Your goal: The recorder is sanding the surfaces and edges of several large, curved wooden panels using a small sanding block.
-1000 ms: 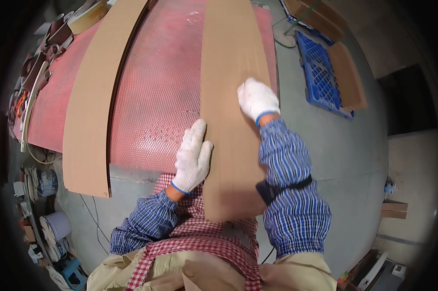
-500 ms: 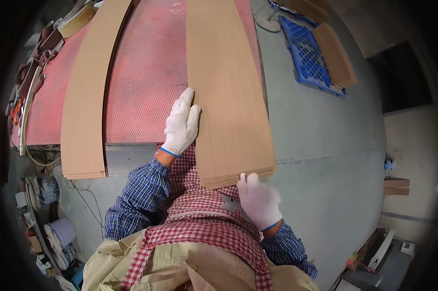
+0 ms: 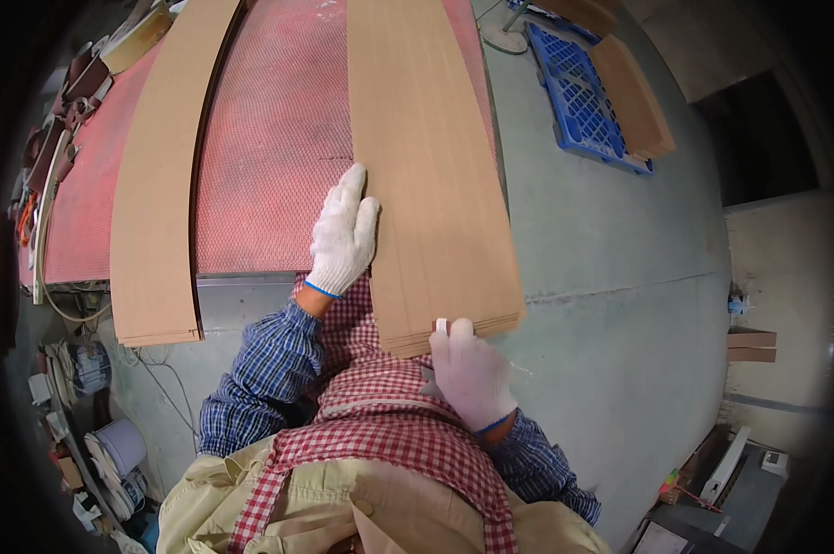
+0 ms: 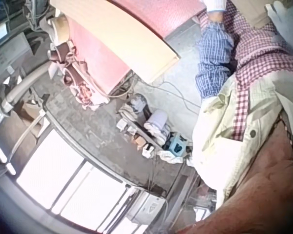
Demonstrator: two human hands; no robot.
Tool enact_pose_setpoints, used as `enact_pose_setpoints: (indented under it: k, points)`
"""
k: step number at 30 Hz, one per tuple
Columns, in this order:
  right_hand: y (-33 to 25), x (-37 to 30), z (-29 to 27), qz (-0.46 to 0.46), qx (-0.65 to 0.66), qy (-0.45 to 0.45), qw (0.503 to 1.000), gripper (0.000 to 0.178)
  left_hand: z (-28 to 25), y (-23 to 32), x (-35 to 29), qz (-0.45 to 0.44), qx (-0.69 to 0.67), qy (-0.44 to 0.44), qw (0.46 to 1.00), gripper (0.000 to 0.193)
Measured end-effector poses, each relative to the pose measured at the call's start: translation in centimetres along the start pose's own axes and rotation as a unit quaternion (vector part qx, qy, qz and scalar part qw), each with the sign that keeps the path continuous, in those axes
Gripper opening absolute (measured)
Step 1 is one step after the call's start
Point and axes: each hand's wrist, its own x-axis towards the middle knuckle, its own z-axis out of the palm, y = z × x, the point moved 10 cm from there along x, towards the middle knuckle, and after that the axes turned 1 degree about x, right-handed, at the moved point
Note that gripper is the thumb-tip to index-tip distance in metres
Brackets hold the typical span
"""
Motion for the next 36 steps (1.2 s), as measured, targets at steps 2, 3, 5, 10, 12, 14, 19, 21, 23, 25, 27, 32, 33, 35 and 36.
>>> enact_pose_setpoints:
  k: [2,3,5,10,12,14,19,21,23,25,27,32,33,35,36]
  points:
    - [-4.2,0.4,-2.7,-0.214,-0.132,0.141,0.958,0.021,-0.2,1.0,0.4,0.016,-0.010,0.011,1.000,0.049]
    - [-4.4,1.3,-3.2,-0.216,-0.133,0.144,0.956,0.021,-0.1,1.2,0.4,0.017,-0.008,0.007,1.000,0.049]
    - [-5.5,4.1,-5.5,-0.218,-0.079,0.193,0.953,0.024,-0.1,1.0,0.5,0.012,-0.003,0.006,1.000,0.050]
    - [-7.2,15.4,-8.4,-0.152,-0.047,0.166,0.973,0.032,0.1,0.8,0.3,0.019,0.014,0.008,1.000,0.051]
    - [-8.7,20.2,-9.4,-0.163,-0.038,0.167,0.972,0.034,0.1,0.7,-0.1,0.016,0.022,0.005,1.000,0.051]
    - [-9.8,24.7,-10.3,-0.159,-0.035,0.165,0.973,0.036,0.0,0.6,-0.4,0.009,0.031,0.003,0.999,0.052]
    - [-12.9,34.1,-13.2,-0.144,-0.057,0.172,0.973,0.035,0.4,0.2,-0.9,-0.040,0.034,-0.038,0.998,0.059]
    - [-14.6,36.5,-14.1,-0.127,-0.053,0.130,0.982,0.034,0.3,0.0,-1.2,-0.047,0.040,-0.031,0.998,0.060]
    - [-14.6,39.0,-14.6,-0.102,-0.051,0.090,0.989,0.032,0.7,0.1,-1.3,-0.062,0.045,-0.047,0.996,0.061]
    - [-14.6,40.6,-15.1,-0.090,-0.045,0.106,0.989,0.030,0.6,0.3,-1.2,-0.054,0.044,-0.039,0.997,0.061]
    - [-13.9,40.5,-15.0,-0.086,-0.031,0.100,0.991,0.032,0.4,0.5,-0.9,-0.046,0.030,-0.031,0.998,0.059]
    - [-12.7,33.5,-13.4,-0.148,-0.068,0.134,0.977,0.037,0.5,0.6,-0.7,-0.026,0.022,-0.020,0.999,0.056]
    - [-12.1,31.5,-12.7,-0.161,-0.075,0.138,0.974,0.038,0.3,0.7,-0.6,-0.016,0.018,-0.010,1.000,0.054]
    - [-11.1,26.7,-11.1,-0.158,-0.059,0.132,0.977,0.038,0.4,0.2,-0.6,-0.016,0.024,-0.010,1.000,0.053]
    - [-10.5,24.2,-10.2,-0.160,-0.058,0.121,0.978,0.037,0.1,0.2,-0.6,-0.004,0.034,0.006,0.999,0.052]
